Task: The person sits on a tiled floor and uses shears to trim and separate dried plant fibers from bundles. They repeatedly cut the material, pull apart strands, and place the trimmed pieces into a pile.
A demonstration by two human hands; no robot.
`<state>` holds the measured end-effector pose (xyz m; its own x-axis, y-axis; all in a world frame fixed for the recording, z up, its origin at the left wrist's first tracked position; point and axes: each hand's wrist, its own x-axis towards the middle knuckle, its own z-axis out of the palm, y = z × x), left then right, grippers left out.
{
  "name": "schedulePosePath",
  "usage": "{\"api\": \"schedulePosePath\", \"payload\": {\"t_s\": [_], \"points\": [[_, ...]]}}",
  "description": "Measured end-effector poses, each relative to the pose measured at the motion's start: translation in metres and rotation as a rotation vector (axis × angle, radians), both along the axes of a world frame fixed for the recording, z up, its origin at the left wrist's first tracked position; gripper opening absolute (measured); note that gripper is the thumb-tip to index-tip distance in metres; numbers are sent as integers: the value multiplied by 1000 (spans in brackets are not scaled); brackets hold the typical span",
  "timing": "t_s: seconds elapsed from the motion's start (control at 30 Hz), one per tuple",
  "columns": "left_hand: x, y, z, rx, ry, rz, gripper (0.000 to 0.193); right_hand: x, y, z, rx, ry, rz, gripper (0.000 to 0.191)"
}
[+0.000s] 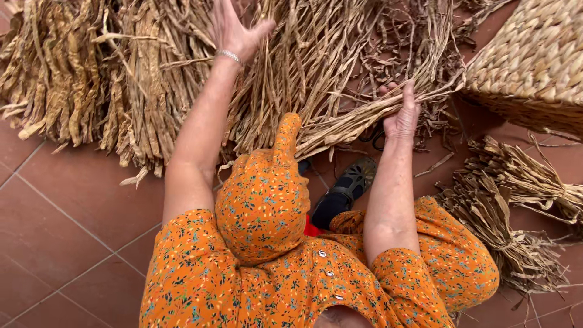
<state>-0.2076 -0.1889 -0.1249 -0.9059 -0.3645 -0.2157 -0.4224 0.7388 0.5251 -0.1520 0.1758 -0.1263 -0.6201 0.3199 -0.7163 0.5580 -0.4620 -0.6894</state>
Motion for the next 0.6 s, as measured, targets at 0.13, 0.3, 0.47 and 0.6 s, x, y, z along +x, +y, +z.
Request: {"api": "schedulePosePath", "payload": {"t_s": [0.13, 0.3, 0.47, 0.6], "points": [[67, 15, -2, 66, -365, -94, 158, 31, -33, -19, 2, -66, 256, 62], [82, 63, -9, 1, -622, -230, 120, 50, -95, -26, 141, -128, 510, 51], [50, 107, -15, 347, -1, -386, 98, 1, -103, -11, 150, -4, 379, 46], [-6, 92, -9, 740, 7, -343, 93, -45, -53, 3, 8, 162, 235, 46]]}}
